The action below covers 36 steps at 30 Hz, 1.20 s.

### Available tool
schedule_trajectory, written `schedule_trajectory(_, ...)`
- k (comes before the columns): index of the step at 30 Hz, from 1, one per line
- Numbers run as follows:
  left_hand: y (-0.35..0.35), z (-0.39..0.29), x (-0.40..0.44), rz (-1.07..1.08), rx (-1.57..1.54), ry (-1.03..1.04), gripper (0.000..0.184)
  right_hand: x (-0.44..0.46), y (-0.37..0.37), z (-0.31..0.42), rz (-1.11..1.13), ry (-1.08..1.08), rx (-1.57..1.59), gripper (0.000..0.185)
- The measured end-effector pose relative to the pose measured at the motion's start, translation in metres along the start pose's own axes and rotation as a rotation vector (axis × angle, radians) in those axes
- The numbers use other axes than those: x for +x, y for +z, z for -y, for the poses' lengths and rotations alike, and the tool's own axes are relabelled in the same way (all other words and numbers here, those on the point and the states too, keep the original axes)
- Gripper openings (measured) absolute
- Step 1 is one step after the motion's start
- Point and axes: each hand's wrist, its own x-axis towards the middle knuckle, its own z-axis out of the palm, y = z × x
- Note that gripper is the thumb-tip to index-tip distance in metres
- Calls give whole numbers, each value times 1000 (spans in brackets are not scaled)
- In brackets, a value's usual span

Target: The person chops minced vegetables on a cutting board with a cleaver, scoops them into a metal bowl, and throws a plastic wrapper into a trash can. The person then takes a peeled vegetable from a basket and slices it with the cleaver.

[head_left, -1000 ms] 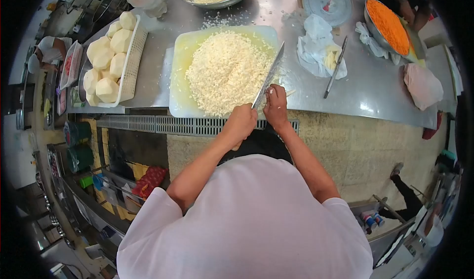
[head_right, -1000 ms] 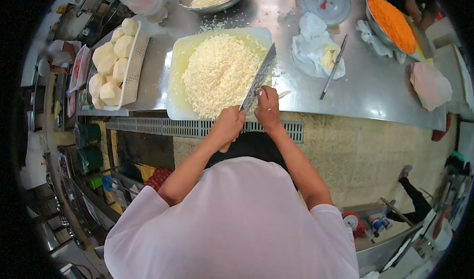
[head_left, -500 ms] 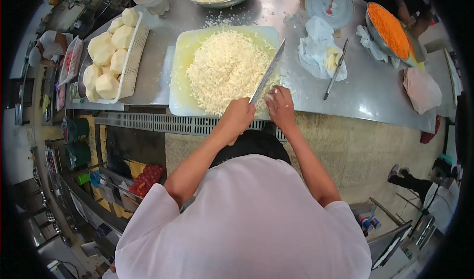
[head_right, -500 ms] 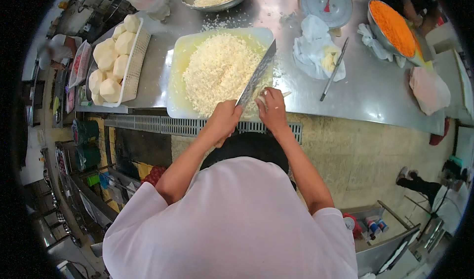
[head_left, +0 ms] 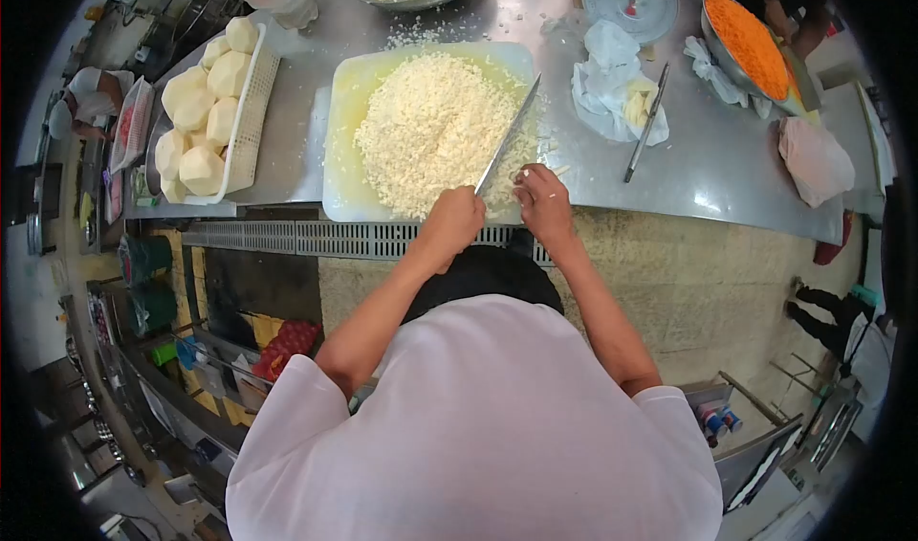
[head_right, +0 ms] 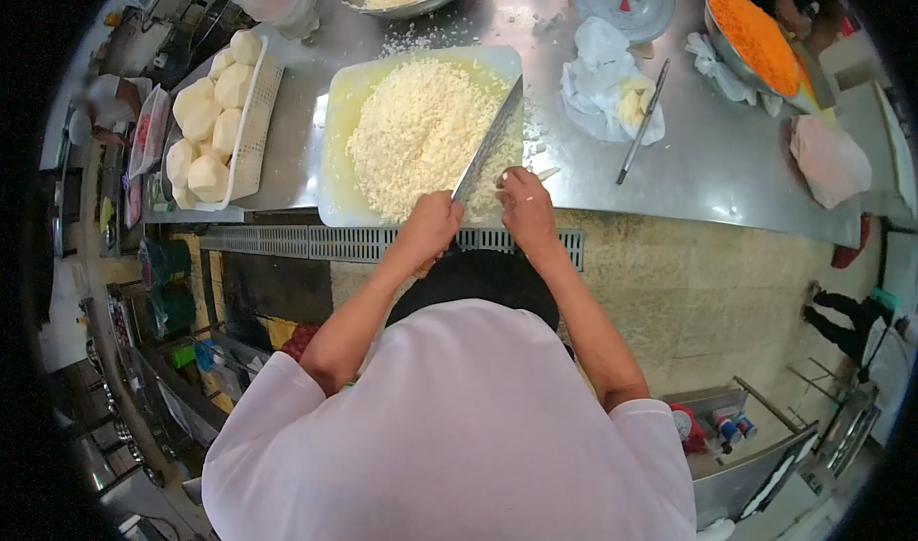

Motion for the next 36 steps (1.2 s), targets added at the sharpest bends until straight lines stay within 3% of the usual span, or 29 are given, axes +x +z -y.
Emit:
schedule_trajectory(2,-26,-36,-10,138,-43,-155,30,-1,0,1,-7,-17,-6,22)
schedule_trajectory(3,-24,-32,-13,133,-41,-151,30,3,2,1,-25,-34,-8,19)
schedule_trajectory(5,-7,-11,-20,-21,-12,84,31,5,1,3,-20,-25,-4,17)
schedule_trajectory(9,16,5,1,34,-77,58,32,5,-1,3,10,-44,-36,12)
schedule_trajectory(11,-8,-22,-4,174,-43,-99,31,3,-3,2,20,-51,-36,12)
schedule_trajectory(16,13,-9,-7,96,-138,12,31,3,-2,4,29,-11,-19,12)
schedule_trajectory(20,-6,-26,-7,168,-124,-89,31,1,-3,3,11,-50,-26,10)
schedule_trajectory(23,8,-20,-15,98,-162,-46,31,4,-1,2,-19,-44,0,11)
schedule_trajectory(30,1,-25,-16,167,-199,-103,24,-2,1,-5,-23,-32,23,13)
schedule_trajectory(36,-1,-19,0,176,-131,-68,29,-8,-5,-2,-74,-85,-17,15)
